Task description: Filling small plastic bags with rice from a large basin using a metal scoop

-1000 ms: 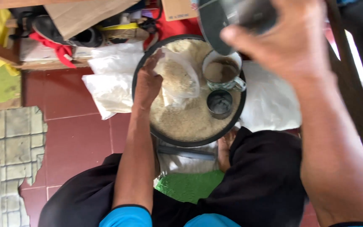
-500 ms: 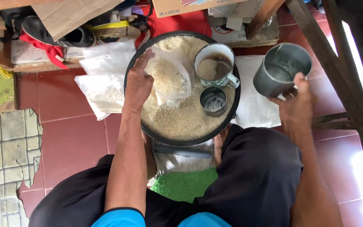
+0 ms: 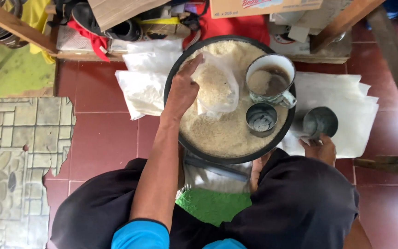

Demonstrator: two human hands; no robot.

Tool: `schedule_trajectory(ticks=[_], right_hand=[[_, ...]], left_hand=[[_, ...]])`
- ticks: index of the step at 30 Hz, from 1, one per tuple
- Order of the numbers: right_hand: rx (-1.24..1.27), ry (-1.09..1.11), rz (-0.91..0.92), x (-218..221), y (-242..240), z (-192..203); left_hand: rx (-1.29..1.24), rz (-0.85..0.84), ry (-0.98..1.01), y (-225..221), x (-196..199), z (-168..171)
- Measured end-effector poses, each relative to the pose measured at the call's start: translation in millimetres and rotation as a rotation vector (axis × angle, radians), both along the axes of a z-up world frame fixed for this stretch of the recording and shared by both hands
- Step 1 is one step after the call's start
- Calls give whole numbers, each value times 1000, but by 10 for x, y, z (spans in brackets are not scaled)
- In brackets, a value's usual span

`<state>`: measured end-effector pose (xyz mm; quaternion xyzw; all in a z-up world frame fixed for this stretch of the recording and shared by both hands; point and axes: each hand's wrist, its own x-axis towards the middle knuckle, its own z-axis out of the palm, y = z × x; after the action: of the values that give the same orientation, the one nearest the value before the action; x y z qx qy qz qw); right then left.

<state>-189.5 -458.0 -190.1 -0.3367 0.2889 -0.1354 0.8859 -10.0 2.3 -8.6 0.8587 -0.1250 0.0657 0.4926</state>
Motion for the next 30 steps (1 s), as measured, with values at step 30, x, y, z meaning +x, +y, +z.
schedule_trajectory(ticks=[30], right_hand=[[-2130, -678, 666, 1885, 2135, 1491]], left_hand=[[-74, -58, 26, -121, 83, -50]])
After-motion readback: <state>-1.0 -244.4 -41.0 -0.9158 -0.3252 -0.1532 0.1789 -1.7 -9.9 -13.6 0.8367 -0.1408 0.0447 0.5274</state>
